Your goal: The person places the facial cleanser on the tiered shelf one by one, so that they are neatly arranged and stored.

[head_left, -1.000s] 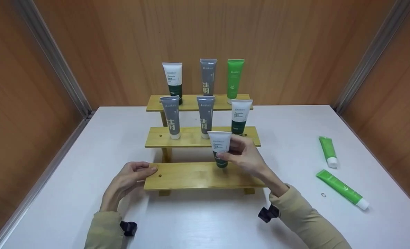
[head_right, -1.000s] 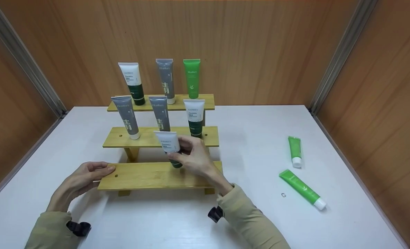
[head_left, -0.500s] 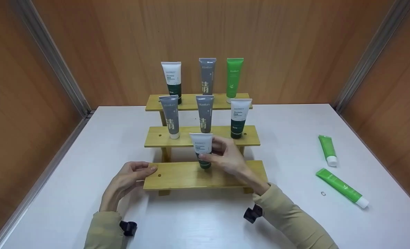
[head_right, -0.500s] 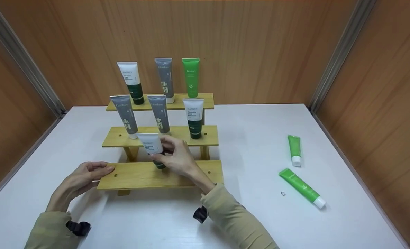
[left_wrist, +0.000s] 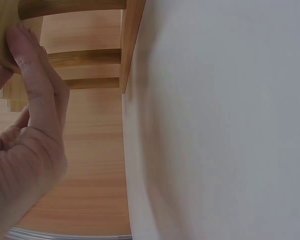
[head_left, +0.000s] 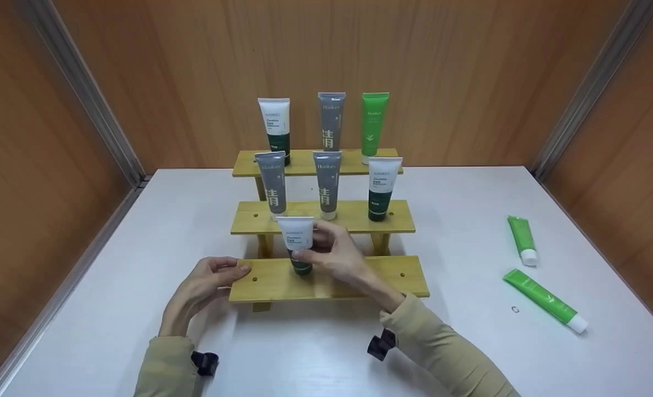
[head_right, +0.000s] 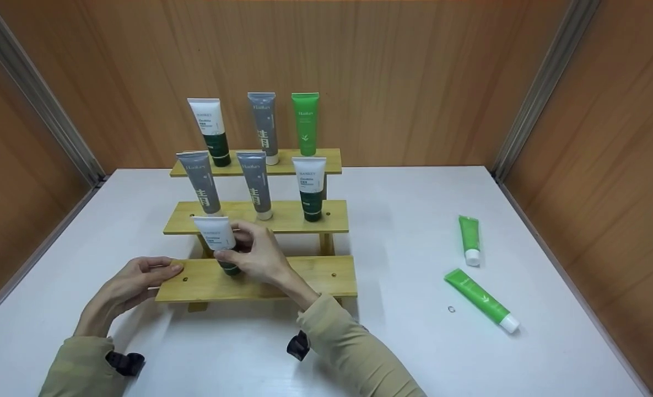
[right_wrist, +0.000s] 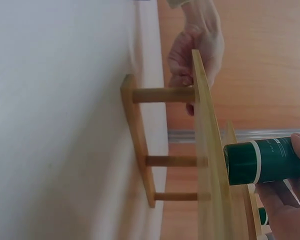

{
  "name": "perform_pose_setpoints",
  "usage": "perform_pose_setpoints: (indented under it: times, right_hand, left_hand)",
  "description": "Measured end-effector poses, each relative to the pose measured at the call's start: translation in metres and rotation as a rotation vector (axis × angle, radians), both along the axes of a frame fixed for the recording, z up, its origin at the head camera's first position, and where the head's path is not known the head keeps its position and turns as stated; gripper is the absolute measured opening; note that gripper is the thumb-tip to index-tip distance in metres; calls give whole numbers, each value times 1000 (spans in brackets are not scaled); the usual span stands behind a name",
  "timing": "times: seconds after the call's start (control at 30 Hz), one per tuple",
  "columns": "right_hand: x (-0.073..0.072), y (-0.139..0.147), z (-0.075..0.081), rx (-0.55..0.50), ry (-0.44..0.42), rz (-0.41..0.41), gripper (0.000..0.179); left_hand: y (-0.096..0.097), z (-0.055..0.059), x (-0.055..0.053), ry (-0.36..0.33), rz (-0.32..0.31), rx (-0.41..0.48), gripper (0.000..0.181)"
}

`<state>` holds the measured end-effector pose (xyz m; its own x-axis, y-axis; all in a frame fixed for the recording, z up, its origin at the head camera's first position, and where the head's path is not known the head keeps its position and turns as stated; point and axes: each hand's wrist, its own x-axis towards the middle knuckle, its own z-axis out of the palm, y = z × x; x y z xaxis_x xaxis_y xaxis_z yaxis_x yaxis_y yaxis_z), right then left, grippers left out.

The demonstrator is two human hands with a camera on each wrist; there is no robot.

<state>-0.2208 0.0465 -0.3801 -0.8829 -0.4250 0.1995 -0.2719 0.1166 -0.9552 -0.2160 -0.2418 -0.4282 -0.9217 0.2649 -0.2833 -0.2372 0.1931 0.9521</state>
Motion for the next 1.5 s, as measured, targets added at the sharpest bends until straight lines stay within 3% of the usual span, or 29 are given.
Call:
perform_pose_setpoints:
  times: [0.5, 1.07, 1.23, 1.5]
  right_hand:
    - [-3, -30, -13, -68, -1, 71, 51]
    - [-6, -30, -17, -83, 6, 139, 53]
    - [-3, -22, -15, -98, 2, 131, 54]
    - [13, 18, -6, -53, 91, 108, 44]
  left_hand:
    - [3, 0, -1, -18, 36, -24, 60]
    - [3, 1, 0, -24, 36, -29, 58]
    - [3, 0, -1, -26, 32, -39, 59]
    - [2, 0, -1, -24, 36, -6, 53]
